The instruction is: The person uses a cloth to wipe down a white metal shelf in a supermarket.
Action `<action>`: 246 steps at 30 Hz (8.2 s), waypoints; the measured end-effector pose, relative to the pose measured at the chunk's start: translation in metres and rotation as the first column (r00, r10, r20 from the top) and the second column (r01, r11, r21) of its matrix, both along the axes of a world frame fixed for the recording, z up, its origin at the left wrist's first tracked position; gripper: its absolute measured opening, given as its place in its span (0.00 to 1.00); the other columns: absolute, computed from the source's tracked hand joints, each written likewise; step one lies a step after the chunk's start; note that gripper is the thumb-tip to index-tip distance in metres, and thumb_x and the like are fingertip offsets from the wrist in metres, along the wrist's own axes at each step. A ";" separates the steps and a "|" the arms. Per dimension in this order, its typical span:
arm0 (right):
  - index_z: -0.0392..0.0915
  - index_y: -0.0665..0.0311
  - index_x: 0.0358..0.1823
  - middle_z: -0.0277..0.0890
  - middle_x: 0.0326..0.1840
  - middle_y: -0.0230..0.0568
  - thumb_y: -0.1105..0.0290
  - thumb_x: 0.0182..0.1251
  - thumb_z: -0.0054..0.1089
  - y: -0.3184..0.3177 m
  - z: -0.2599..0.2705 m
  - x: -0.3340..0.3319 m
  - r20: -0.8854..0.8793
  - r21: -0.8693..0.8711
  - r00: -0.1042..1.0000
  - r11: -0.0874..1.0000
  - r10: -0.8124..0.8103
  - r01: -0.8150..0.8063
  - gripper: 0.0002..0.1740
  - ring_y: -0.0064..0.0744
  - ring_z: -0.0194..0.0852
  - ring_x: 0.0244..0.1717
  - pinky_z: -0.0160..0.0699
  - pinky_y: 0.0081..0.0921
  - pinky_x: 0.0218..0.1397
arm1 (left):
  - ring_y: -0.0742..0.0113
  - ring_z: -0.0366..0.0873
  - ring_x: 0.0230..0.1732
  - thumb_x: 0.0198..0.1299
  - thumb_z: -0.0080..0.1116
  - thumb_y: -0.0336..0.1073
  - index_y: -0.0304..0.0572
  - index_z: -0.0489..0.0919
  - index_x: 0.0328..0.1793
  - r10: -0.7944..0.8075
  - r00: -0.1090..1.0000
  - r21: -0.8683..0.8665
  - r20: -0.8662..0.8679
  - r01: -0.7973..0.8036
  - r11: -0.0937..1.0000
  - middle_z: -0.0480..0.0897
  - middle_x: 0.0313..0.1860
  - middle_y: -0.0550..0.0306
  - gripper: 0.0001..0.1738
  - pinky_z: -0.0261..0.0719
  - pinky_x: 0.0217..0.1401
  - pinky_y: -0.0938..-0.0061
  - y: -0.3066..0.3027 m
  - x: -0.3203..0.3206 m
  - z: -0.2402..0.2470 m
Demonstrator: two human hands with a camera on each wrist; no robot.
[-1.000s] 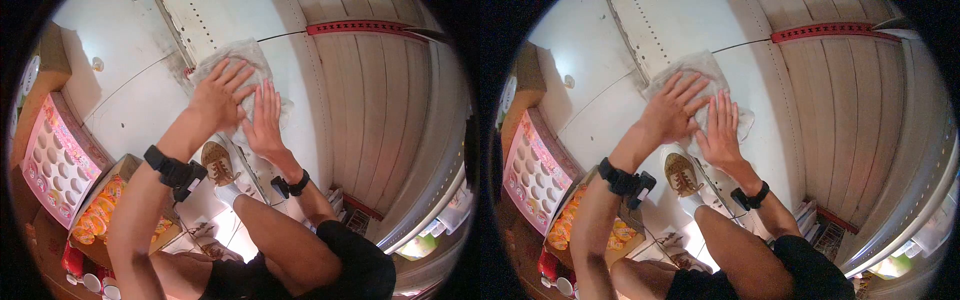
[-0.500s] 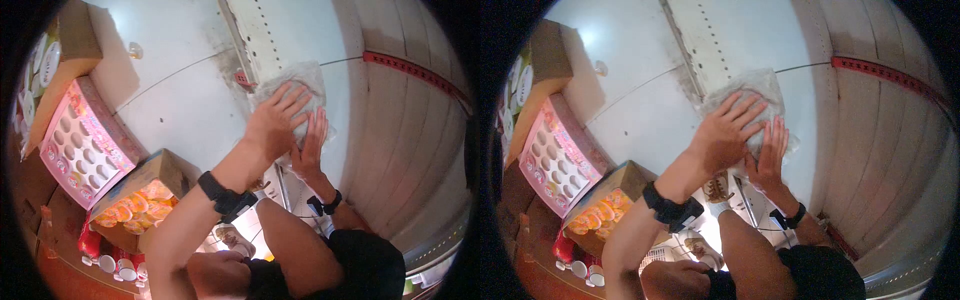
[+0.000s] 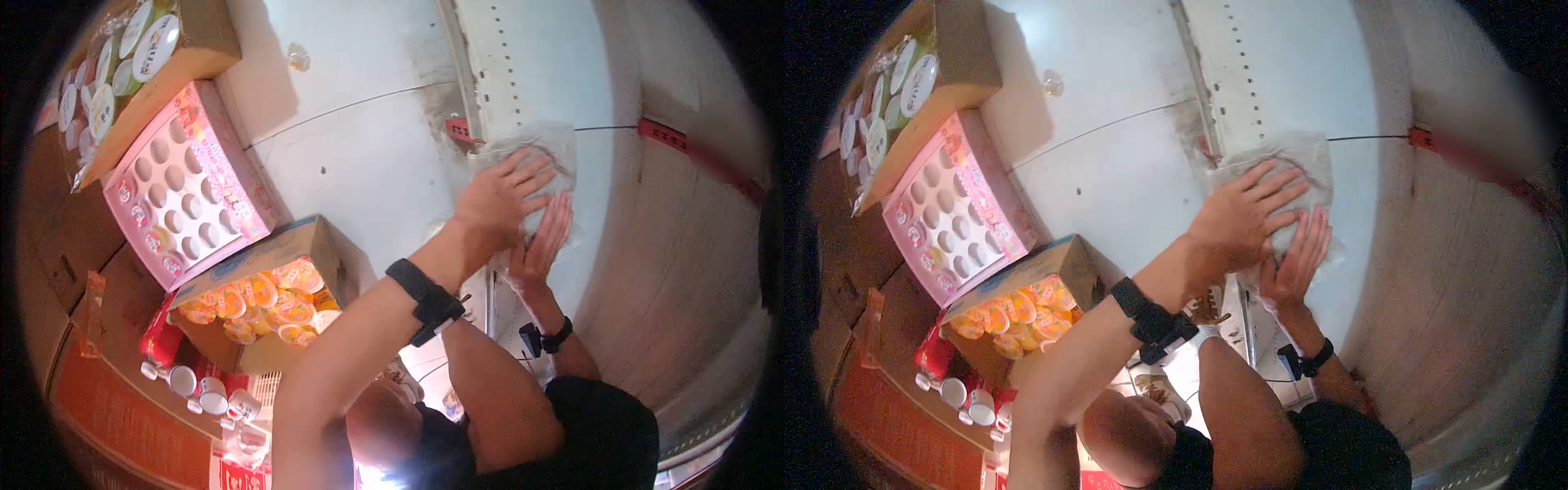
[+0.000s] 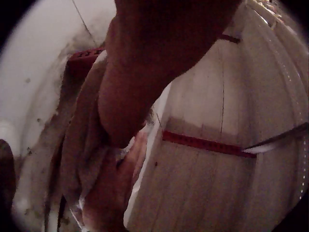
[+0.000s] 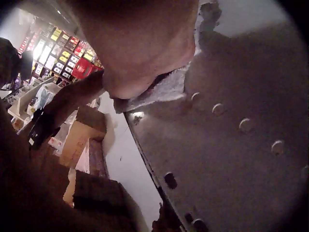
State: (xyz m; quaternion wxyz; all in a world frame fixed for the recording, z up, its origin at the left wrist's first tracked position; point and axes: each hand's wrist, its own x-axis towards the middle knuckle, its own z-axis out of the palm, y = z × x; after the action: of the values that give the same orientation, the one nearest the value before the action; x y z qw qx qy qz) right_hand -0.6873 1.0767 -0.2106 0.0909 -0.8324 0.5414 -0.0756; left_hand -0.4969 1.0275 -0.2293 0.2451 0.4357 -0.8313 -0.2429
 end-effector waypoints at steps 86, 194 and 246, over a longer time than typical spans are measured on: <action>0.44 0.84 0.84 0.39 0.89 0.72 0.64 0.69 0.59 -0.157 0.002 0.123 -0.021 0.006 0.999 1.000 0.031 -0.031 0.50 0.67 0.31 0.91 0.28 0.60 0.91 | 0.55 0.52 0.90 0.64 0.57 0.54 0.48 0.71 0.82 -0.104 0.973 -0.183 0.205 0.143 0.973 0.62 0.88 0.53 0.40 0.41 0.94 0.53 -0.162 0.125 -0.011; 0.48 0.74 0.85 0.46 0.88 0.67 0.50 0.81 0.47 -0.464 -0.017 0.036 0.104 -0.042 0.994 0.998 -0.043 0.047 0.44 0.64 0.41 0.89 0.37 0.49 0.91 | 0.59 0.58 0.87 0.69 0.55 0.52 0.54 0.76 0.80 0.038 0.998 0.013 0.041 -0.039 0.999 0.71 0.83 0.59 0.34 0.40 0.93 0.54 -0.456 -0.020 -0.024; 0.42 0.87 0.83 0.37 0.88 0.77 0.61 0.82 0.42 -0.380 -0.009 0.282 -0.074 -0.022 0.982 0.984 -0.176 0.175 0.42 0.72 0.31 0.90 0.27 0.62 0.90 | 0.58 0.50 0.90 0.68 0.47 0.50 0.52 0.74 0.80 -0.032 0.985 -0.114 0.167 0.051 0.992 0.64 0.87 0.57 0.34 0.36 0.94 0.51 -0.388 0.239 -0.010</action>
State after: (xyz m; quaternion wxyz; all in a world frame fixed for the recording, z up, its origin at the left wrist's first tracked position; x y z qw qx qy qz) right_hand -0.4058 0.6971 -0.2197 0.0569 -0.7844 0.6151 -0.0560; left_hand -0.2576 0.6391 -0.2395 0.1957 0.4216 -0.8705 -0.1618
